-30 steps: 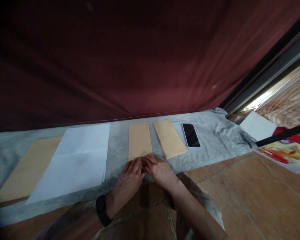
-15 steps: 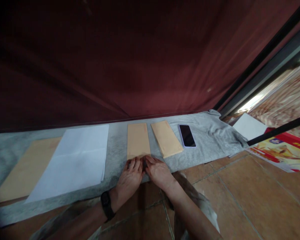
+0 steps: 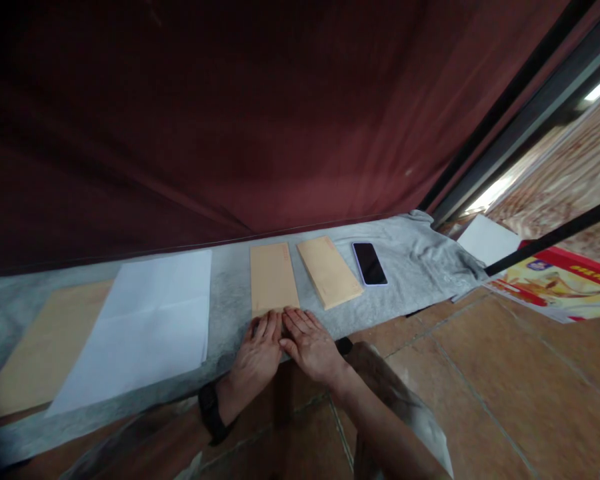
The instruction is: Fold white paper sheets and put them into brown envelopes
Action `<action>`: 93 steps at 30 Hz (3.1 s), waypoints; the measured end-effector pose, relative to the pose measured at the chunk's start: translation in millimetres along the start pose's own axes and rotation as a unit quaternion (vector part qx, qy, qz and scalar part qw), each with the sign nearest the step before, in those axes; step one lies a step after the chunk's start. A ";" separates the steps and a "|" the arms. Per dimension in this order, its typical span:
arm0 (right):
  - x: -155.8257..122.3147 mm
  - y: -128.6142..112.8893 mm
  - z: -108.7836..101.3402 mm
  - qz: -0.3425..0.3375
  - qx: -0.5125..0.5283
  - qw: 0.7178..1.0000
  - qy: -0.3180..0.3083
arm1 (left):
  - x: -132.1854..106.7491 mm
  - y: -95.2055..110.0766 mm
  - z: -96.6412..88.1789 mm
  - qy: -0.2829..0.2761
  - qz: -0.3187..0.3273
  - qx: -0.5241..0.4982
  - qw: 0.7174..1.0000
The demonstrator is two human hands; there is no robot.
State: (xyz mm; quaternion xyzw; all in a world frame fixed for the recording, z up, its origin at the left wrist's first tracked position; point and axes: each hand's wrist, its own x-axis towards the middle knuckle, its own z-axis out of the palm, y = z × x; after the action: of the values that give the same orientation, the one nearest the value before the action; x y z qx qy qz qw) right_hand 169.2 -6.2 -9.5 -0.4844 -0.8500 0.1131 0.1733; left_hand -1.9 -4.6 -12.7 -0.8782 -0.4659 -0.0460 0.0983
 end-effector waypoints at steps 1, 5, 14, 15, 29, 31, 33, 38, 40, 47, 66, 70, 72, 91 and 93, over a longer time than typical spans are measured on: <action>-1.0 0.8 1.0 0.000 -0.008 1.000 0.002 | -1.7 -1.7 1.0 0.003 -0.001 -0.006 1.000; -3.6 2.1 2.5 0.002 -0.032 0.999 0.006 | -6.5 -8.7 5.4 0.007 -0.013 -0.033 0.999; -2.4 1.1 -5.0 0.037 -0.040 0.998 0.012 | -9.5 -14.9 5.8 0.021 -0.042 -0.052 0.997; -1.3 1.6 -5.9 0.035 -0.038 0.999 0.013 | -9.0 -14.7 4.3 0.023 -0.045 -0.052 0.997; 4.3 1.7 -5.6 0.035 -0.064 0.997 0.022 | 0.2 -9.5 1.3 0.014 0.003 -0.062 0.998; 4.5 1.7 -4.9 0.045 -0.071 0.996 0.033 | -0.9 -9.1 2.9 0.016 0.002 -0.062 0.998; 3.8 3.6 -4.6 0.062 -0.078 0.994 0.045 | -2.3 -9.3 3.2 0.017 -0.009 -0.061 0.998; 1.6 11.8 -7.5 0.079 -0.088 0.992 0.044 | -3.9 -11.7 2.7 0.004 -0.027 -0.063 0.998; 2.6 12.1 -8.2 0.079 -0.083 0.992 0.048 | -3.9 -11.5 3.5 0.006 -0.027 -0.068 0.997; 9.6 -0.2 4.5 -0.005 0.005 1.000 0.016 | -5.7 -4.5 8.7 0.017 -0.030 -0.045 0.998; -0.1 4.9 14.3 0.021 -0.039 0.999 0.030 | -9.3 -7.8 7.2 0.014 -0.048 -0.070 0.996; -0.6 6.0 11.9 0.032 -0.042 0.998 0.033 | -3.3 -16.2 -0.4 0.017 -0.036 -0.080 0.996; 0.0 5.7 10.3 0.036 -0.042 0.998 0.035 | 2.9 -19.8 -1.1 0.028 -0.023 -0.087 0.996; 12.4 7.0 1.3 0.085 -0.021 0.995 0.043 | 28.0 -22.2 23.2 0.004 -0.010 -0.122 0.992; 16.6 8.6 -0.5 0.081 -0.020 0.996 0.040 | 26.9 -20.0 24.6 0.014 -0.004 -0.118 0.993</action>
State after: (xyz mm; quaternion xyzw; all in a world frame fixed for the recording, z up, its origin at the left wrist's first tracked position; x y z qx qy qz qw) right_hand 168.4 12.4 -9.0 -0.5593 -0.8024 0.0902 0.1875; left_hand -3.6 33.4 -29.5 -0.8810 -0.4595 -0.1132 -0.0002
